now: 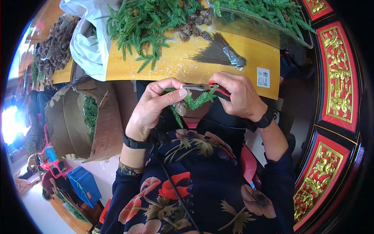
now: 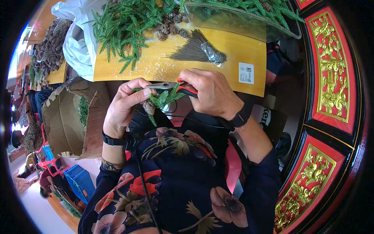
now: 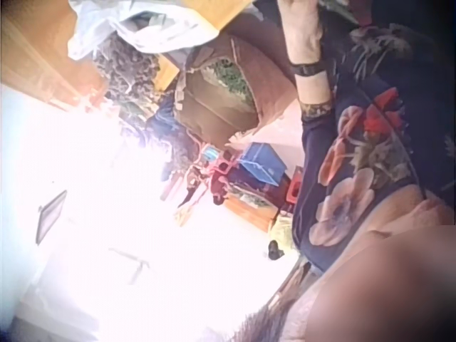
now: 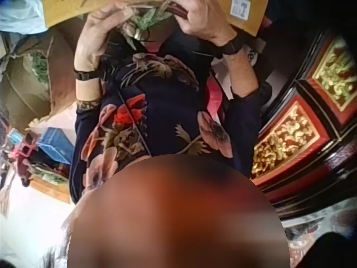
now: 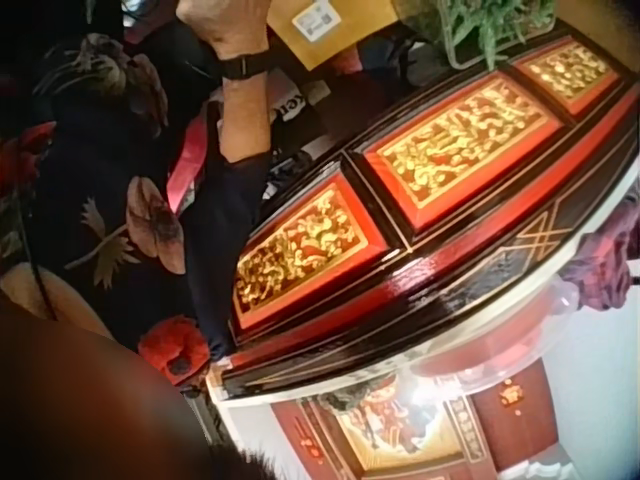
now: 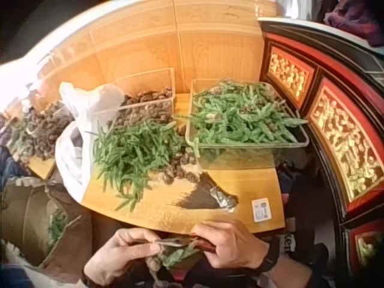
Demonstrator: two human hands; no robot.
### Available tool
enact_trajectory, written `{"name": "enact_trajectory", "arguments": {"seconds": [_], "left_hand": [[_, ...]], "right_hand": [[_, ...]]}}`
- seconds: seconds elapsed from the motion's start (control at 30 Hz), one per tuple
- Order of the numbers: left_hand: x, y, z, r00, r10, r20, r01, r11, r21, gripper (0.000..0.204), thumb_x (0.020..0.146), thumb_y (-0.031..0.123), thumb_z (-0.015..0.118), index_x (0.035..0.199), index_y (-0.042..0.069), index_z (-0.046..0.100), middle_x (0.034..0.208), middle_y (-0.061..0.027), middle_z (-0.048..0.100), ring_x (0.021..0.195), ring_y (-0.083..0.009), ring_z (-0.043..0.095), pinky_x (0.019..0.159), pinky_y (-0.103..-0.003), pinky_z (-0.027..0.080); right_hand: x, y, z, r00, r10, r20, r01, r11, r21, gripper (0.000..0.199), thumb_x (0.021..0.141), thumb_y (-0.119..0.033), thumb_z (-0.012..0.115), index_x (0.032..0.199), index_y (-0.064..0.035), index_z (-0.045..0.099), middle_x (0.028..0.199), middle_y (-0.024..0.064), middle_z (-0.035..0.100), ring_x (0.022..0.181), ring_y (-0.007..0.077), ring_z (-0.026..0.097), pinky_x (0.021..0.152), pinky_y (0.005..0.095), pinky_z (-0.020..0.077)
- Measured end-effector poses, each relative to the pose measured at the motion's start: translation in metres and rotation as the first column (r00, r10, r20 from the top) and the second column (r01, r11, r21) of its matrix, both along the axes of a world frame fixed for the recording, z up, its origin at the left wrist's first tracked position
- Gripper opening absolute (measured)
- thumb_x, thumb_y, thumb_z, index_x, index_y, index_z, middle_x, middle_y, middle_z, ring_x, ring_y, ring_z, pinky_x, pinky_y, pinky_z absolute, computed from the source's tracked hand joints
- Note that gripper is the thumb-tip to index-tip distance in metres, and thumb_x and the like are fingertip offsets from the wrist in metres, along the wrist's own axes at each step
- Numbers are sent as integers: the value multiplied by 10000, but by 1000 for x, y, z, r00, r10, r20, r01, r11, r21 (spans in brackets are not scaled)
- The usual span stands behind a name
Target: The recorder is trimming and preparing green foliage branches using pliers on a production table.
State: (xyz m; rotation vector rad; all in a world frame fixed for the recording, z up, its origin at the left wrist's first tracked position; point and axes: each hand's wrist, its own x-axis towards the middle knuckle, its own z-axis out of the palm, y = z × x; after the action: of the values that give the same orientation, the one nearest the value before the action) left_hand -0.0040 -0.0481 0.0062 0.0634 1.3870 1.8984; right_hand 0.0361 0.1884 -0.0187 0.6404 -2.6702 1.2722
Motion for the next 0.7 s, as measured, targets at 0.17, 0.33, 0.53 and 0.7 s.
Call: {"name": "enact_trajectory", "arguments": {"seconds": [0.17, 0.33, 0.53, 0.7], "left_hand": [[4, 3, 0, 992, 102, -67, -109, 988, -113, 78, 847, 71, 668, 901, 15, 659, 805, -21, 662, 682, -63, 585, 611, -212, 464], [10, 16, -1, 750, -88, -655, -345, 793, -502, 78, 860, 77, 660, 859, 2, 678, 739, 17, 651, 658, -37, 557, 573, -209, 430], [9, 13, 1, 912, 106, -397, -288, 853, -435, 72, 851, 63, 663, 857, -6, 687, 750, -5, 667, 676, -59, 578, 588, -222, 445], [5, 6, -3, 977, 161, -137, -182, 971, -155, 88, 835, 63, 677, 898, 2, 682, 828, -36, 677, 775, -81, 591, 717, -207, 442]], "right_hand": [[5, -5, 9, 997, -64, 50, 61, 997, 53, 245, 682, 22, 624, 909, -7, 539, 815, 178, 572, 760, 397, 571, 618, 422, 445], [12, -14, 8, 923, -112, 368, 91, 993, 74, 190, 744, -30, 635, 895, 5, 524, 800, 195, 556, 766, 406, 553, 647, 428, 439], [11, -12, -2, 935, -53, 350, 70, 997, -35, 243, 794, -97, 641, 959, 0, 492, 792, 191, 539, 779, 395, 545, 702, 426, 437], [3, -2, -7, 978, -2, 207, 4, 1000, -10, 306, 772, -84, 651, 1014, -13, 478, 826, 179, 547, 805, 391, 552, 709, 428, 441]]}}
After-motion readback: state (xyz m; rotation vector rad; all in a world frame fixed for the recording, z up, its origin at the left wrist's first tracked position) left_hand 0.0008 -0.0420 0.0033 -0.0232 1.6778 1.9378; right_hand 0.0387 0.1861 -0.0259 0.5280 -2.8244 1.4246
